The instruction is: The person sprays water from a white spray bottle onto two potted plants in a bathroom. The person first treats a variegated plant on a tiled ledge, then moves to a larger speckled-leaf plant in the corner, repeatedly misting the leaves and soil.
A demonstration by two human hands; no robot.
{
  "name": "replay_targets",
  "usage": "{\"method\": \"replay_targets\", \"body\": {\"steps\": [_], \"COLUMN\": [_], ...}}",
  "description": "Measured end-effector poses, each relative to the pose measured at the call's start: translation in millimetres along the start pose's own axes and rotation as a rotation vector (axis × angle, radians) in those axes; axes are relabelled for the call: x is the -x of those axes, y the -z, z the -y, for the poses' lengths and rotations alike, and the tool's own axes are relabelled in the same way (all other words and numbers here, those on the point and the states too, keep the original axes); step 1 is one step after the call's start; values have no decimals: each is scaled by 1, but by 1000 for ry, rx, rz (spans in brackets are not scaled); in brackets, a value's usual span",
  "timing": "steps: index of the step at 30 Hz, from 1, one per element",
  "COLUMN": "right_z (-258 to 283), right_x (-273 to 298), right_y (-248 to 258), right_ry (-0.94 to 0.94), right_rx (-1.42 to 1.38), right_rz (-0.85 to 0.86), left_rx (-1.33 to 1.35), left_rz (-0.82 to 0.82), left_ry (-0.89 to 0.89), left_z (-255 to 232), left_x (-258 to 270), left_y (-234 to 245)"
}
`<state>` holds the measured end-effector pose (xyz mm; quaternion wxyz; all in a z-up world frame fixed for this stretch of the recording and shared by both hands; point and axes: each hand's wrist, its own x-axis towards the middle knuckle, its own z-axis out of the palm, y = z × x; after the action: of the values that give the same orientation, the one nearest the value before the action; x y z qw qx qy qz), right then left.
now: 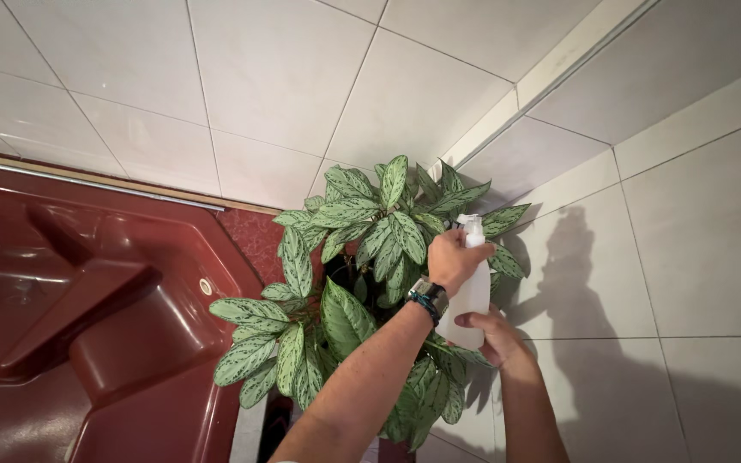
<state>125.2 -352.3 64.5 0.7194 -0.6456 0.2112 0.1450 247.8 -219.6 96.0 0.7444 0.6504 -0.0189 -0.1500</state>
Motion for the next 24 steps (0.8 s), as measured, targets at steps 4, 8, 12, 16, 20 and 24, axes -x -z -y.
{"method": "replay_targets", "body": {"steps": [4, 8, 12, 16, 20, 24], "right_z": [4, 5, 5, 5, 3, 1], "right_x": [2, 1, 4, 2, 1, 0], "right_y": [0, 1, 3, 4, 7, 11], "right_ry": [10, 10, 24, -2, -16, -16], "right_rx": [12, 35, 14, 43, 51, 49], "right_rz": [11, -17, 1, -35, -38, -27], "left_rx": [21, 64, 78, 42, 57, 62], "left_rz": [23, 29, 47, 53, 27, 30], "left_ry": [-22, -16, 8, -9, -43, -15], "left_z": [1, 2, 3, 3, 6, 6], "left_x": [-1, -1, -1, -1, 1, 1], "left_y": [1, 0, -3, 0, 0, 0]}}
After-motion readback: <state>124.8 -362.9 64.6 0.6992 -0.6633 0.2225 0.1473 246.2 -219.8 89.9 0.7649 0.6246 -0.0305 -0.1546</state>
